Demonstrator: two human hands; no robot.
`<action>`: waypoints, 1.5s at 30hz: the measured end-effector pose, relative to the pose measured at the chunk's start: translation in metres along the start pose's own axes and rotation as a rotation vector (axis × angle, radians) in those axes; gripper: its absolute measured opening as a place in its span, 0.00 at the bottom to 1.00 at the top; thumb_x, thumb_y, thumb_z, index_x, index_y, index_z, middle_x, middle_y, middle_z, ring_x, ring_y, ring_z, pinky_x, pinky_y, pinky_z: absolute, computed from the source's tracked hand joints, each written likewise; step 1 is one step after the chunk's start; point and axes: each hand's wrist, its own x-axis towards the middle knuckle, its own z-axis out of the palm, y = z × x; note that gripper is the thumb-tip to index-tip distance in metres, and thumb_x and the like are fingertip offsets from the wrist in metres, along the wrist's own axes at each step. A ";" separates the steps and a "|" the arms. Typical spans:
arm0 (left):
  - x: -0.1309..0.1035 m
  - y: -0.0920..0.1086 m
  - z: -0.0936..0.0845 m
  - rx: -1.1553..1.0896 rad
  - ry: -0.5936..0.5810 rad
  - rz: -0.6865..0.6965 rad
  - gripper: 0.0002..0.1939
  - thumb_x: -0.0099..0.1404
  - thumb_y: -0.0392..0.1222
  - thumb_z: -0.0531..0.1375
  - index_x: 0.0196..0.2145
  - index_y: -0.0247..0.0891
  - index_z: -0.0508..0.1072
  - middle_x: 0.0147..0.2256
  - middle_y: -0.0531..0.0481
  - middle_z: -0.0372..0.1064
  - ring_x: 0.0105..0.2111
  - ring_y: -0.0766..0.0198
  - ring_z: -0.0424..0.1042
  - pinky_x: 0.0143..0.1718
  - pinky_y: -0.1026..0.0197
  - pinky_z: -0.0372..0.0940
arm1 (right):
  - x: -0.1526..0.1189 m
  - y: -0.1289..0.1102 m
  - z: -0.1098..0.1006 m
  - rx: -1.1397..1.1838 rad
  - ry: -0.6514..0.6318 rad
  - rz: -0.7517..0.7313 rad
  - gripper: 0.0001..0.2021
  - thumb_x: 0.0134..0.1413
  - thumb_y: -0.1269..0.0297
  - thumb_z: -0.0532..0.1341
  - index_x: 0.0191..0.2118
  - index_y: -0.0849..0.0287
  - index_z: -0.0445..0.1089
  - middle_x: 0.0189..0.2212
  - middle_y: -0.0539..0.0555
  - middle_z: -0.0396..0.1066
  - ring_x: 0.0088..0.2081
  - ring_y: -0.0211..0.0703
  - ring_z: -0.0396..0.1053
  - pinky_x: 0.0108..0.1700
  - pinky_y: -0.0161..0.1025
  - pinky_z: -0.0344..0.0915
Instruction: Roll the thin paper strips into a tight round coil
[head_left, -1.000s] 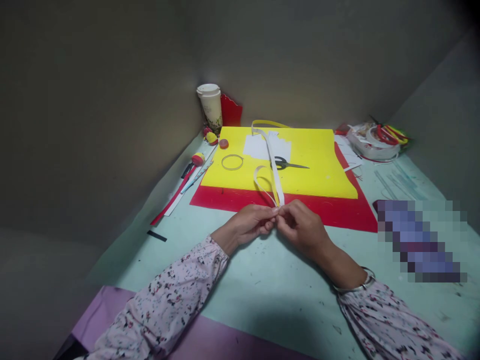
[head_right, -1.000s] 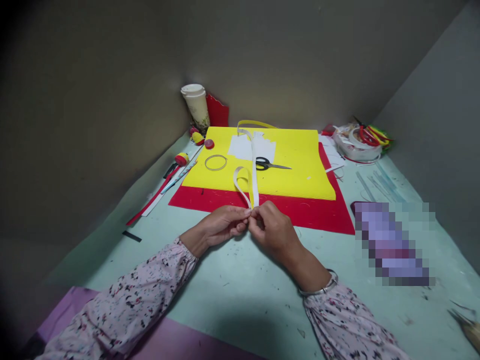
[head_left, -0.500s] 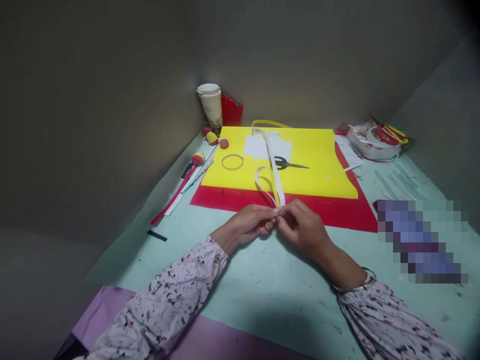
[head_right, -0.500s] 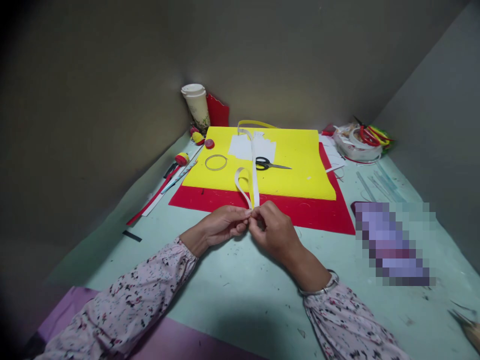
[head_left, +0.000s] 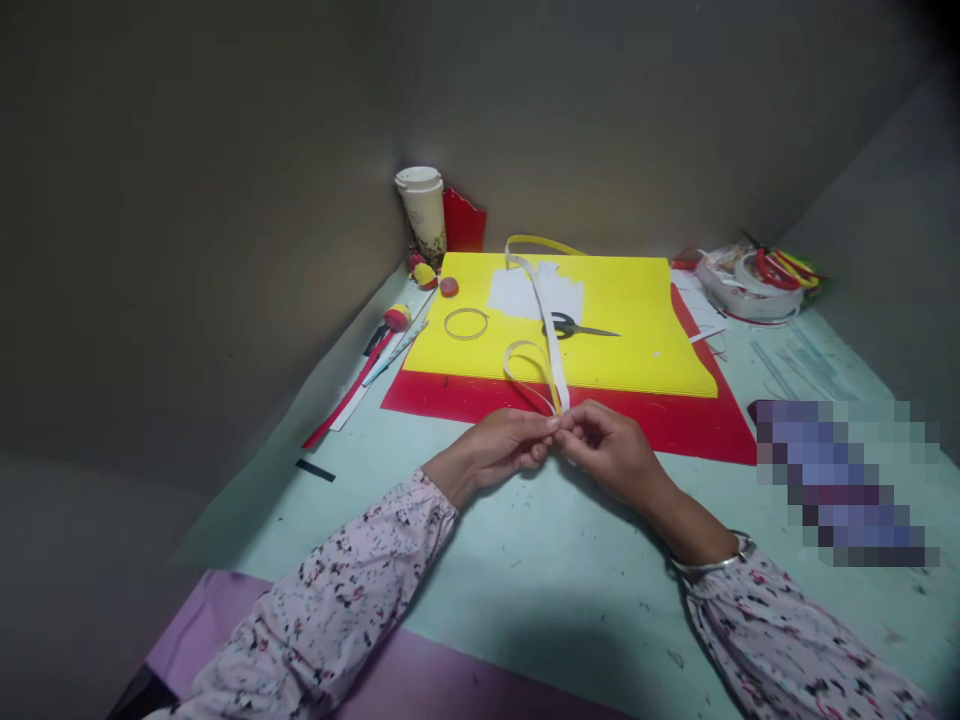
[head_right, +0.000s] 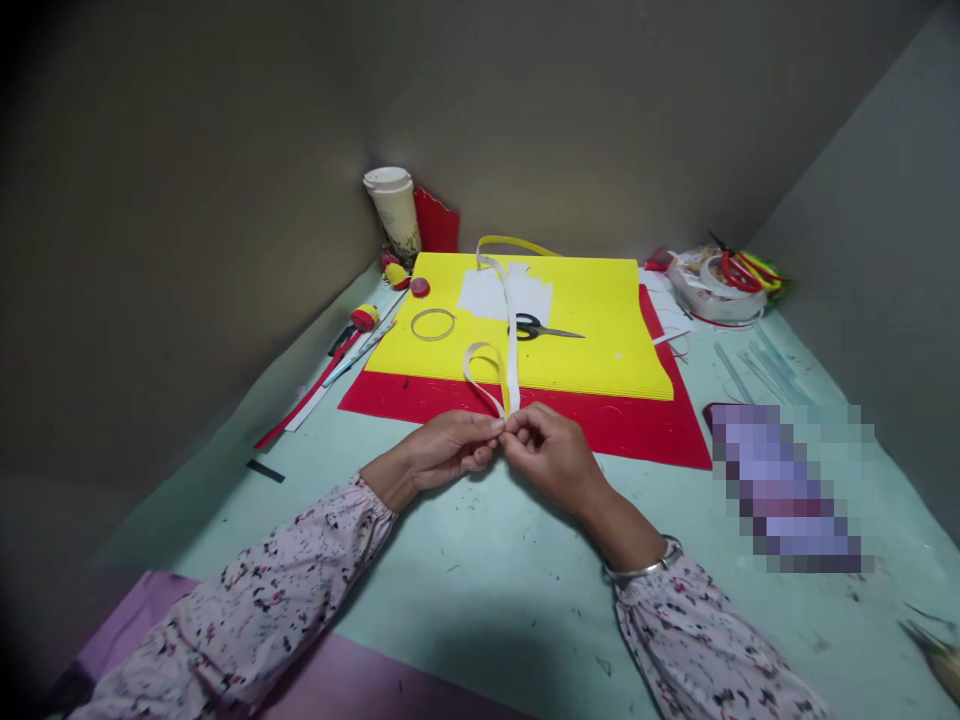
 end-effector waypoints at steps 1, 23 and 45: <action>0.000 0.000 0.000 -0.010 0.008 0.004 0.16 0.53 0.43 0.74 0.29 0.28 0.75 0.22 0.53 0.63 0.21 0.76 0.59 0.20 0.71 0.47 | 0.000 0.000 0.000 -0.014 0.016 -0.011 0.03 0.57 0.64 0.63 0.34 0.57 0.71 0.27 0.50 0.69 0.25 0.37 0.66 0.26 0.35 0.64; 0.000 0.004 -0.001 -0.053 -0.005 0.000 0.14 0.55 0.41 0.72 0.29 0.27 0.74 0.23 0.54 0.59 0.20 0.77 0.55 0.18 0.72 0.44 | -0.002 0.001 -0.003 -0.234 0.059 -0.224 0.04 0.63 0.64 0.61 0.37 0.57 0.71 0.30 0.52 0.70 0.30 0.40 0.68 0.31 0.37 0.65; 0.000 0.001 -0.002 -0.046 0.008 0.030 0.15 0.54 0.41 0.73 0.29 0.28 0.74 0.23 0.53 0.62 0.21 0.76 0.60 0.21 0.72 0.49 | -0.002 -0.005 -0.002 -0.287 0.048 -0.295 0.02 0.63 0.69 0.60 0.40 0.57 0.70 0.33 0.54 0.71 0.34 0.43 0.69 0.34 0.39 0.66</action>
